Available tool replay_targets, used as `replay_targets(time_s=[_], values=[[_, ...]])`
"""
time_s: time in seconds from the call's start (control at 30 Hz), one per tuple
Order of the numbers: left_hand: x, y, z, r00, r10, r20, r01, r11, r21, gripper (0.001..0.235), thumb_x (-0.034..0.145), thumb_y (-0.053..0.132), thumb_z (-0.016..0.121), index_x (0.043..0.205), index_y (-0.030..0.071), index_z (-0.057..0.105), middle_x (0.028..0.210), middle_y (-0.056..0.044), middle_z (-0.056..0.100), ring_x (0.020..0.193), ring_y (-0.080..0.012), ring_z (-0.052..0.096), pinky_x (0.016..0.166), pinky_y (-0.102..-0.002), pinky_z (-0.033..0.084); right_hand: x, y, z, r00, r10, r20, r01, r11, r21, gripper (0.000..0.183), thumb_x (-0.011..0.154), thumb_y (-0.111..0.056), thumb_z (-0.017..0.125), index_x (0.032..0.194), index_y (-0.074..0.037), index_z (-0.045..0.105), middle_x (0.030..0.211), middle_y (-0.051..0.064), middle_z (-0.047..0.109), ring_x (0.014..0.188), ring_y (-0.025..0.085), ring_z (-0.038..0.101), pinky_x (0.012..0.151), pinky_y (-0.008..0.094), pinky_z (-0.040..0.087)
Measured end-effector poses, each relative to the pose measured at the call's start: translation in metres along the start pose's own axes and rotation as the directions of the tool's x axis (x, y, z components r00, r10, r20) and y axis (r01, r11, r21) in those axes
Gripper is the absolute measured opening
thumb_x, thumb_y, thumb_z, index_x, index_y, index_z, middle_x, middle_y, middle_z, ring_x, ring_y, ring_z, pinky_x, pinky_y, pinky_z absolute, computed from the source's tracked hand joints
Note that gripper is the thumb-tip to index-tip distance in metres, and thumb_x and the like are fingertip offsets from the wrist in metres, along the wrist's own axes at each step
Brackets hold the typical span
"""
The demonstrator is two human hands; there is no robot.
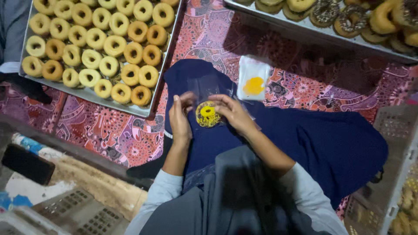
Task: The person sits on the floor and repeatedly picks donuts from metal trays, places them into small clear plastic bags, and sets the sealed bags into a white plastic crate. The person handles plain and sprinkled donuts one at a time throughout the clip.
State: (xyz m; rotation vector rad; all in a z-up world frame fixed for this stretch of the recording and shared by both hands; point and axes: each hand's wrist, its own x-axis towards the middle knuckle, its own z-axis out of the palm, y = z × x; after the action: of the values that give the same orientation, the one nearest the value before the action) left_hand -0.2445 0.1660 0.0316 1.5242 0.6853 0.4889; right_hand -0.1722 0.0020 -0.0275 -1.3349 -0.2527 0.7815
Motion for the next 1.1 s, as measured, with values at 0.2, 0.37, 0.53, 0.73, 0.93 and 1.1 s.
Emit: replay_targets(time_s=[0.2, 0.37, 0.53, 0.73, 0.93, 1.1], values=[[0.000, -0.026, -0.004, 0.989, 0.074, 0.129, -0.059, 0.991, -0.116, 0.015, 0.107, 0.010, 0.063, 0.102, -0.002, 0.071, 0.103, -0.010, 0.072, 0.093, -0.0138, 0.065, 0.086, -0.026, 0.053, 0.000, -0.046, 0.008, 0.914, -0.344, -0.214, 0.238, 0.884, -0.403, 0.018, 0.105, -0.013, 0.063, 0.100, -0.002, 0.075, 0.093, 0.006, 0.072, 0.089, 0.015, 0.066, 0.084, 0.028, 0.052], [-0.007, -0.008, 0.014, 0.981, 0.191, -0.021, -0.191, 0.950, -0.248, 0.015, 0.105, 0.011, 0.062, 0.092, 0.003, 0.059, 0.093, -0.001, 0.059, 0.069, -0.0086, 0.053, 0.062, -0.025, 0.044, 0.000, -0.057, 0.014, 0.754, -0.562, -0.341, 0.315, 0.765, -0.562, 0.017, 0.100, -0.011, 0.069, 0.090, 0.002, 0.064, 0.089, 0.011, 0.062, 0.075, 0.018, 0.059, 0.070, 0.030, 0.048], [0.006, -0.008, 0.022, 0.942, 0.320, 0.100, -0.331, 0.840, 0.429, 0.020, 0.097, 0.006, 0.071, 0.081, -0.002, 0.062, 0.078, -0.010, 0.061, 0.065, -0.0191, 0.060, 0.059, -0.033, 0.047, 0.008, -0.007, -0.010, 0.836, -0.392, -0.383, 0.092, 0.788, -0.608, 0.018, 0.095, -0.015, 0.072, 0.087, -0.001, 0.066, 0.086, 0.011, 0.064, 0.073, 0.018, 0.062, 0.068, 0.031, 0.050], [0.024, -0.056, 0.121, 0.802, 0.336, 0.493, -0.517, 0.805, 0.291, 0.012, 0.090, 0.005, 0.072, 0.091, -0.002, 0.062, 0.089, -0.019, 0.063, 0.082, -0.0377, 0.066, 0.073, -0.044, 0.053, 0.025, 0.084, -0.131, 0.791, 0.007, -0.612, -0.134, 0.978, -0.162, 0.045, 0.096, -0.035, 0.066, 0.129, -0.007, 0.054, 0.113, 0.012, 0.065, 0.094, 0.022, 0.070, 0.080, 0.035, 0.058], [0.088, -0.141, 0.248, 0.633, 0.225, 0.741, -0.721, 0.521, 0.458, 0.073, 0.040, 0.000, 0.080, 0.109, -0.002, 0.057, 0.108, -0.023, 0.062, 0.090, -0.0451, 0.067, 0.064, -0.050, 0.055, 0.004, 0.119, -0.247, 0.559, -0.408, -0.722, -0.324, 0.694, -0.643, 0.025, 0.110, -0.023, 0.054, 0.120, -0.003, 0.065, 0.119, 0.019, 0.068, 0.115, 0.037, 0.063, 0.103, 0.044, 0.049], [0.105, -0.178, 0.251, 0.568, 0.000, 0.823, -0.754, 0.402, 0.520, 0.034, 0.071, 0.005, 0.075, 0.103, 0.004, 0.064, 0.121, -0.020, 0.065, 0.091, -0.0409, 0.070, 0.075, -0.050, 0.057, 0.012, 0.093, -0.233, 0.503, -0.661, -0.557, -0.380, 0.410, -0.829, 0.047, 0.096, -0.025, 0.072, 0.131, 0.004, 0.062, 0.135, 0.038, 0.053, 0.123, 0.048, 0.053, 0.102, 0.047, 0.044]])
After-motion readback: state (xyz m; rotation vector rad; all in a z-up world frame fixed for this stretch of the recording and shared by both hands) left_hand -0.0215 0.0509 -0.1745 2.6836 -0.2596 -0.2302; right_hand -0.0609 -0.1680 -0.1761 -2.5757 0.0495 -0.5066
